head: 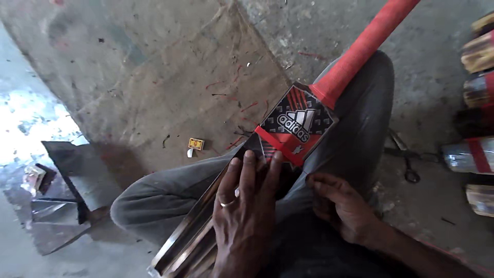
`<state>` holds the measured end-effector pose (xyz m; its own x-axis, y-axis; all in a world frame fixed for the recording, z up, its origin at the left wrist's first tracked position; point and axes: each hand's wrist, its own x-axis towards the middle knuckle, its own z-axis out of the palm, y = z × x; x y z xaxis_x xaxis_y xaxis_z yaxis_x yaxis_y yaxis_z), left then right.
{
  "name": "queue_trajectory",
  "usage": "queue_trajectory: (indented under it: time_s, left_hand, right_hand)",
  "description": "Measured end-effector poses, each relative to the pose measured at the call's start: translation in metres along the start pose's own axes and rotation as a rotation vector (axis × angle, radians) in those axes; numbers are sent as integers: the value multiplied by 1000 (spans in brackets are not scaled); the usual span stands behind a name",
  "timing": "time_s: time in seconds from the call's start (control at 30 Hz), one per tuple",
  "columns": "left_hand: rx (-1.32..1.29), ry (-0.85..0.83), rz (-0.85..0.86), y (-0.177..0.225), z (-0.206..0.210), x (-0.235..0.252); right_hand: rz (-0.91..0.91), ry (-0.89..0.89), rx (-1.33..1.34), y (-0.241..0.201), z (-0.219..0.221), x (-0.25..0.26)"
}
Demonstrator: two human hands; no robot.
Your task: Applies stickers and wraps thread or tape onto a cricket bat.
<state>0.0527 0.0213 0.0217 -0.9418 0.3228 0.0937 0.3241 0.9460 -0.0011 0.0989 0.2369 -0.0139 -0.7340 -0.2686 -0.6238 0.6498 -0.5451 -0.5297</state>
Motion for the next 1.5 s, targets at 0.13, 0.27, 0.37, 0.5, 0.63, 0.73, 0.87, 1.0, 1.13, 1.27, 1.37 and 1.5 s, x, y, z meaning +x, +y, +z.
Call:
queue_trajectory:
  time_s: [0.13, 0.27, 0.37, 0.5, 0.63, 0.73, 0.87, 1.0, 1.13, 1.27, 1.37, 1.5]
  left_hand:
    - [-20, -42, 23, -4, -5, 5]
    - [-130, -93, 81, -14, -17, 14]
    - [-392, -242, 122, -34, -38, 23]
    - [-916, -529, 72, -58, -53, 29]
    - [-1302, -800, -33, -75, -37, 38]
    - [-831, -460, -62, -67, -40, 32]
    - [-131, -46, -81, -11, -15, 5]
    - [-23, -73, -105, 9, 16, -2]
    - [-110, -99, -78, 1, 12, 5]
    - [-130, -114, -45, -4, 8, 10]
    - [-174, -130, -3, -8, 3, 15]
    - [-386, -323, 44, -24, -19, 23]
  right_hand:
    - [-5, -27, 30, 2, -4, 8]
    - [-43, -84, 21, -4, 2, 8]
    - [-103, -177, -29, -18, 16, 7]
    - [-170, -243, -69, -34, 36, 6]
    - [-195, -219, -74, -36, 43, 14]
    - [-150, -135, -150, -38, 49, 27]
    - [-133, -51, -195, -48, 71, 36]
    - [-141, 5, -282, -36, 50, 22]
    - [-106, 105, -283, -11, 8, 2]
    - [-99, 77, -161, -2, -2, -3]
    - [-94, 34, -130, -4, -4, -2]
    - [-119, -44, -151, -15, 7, -1]
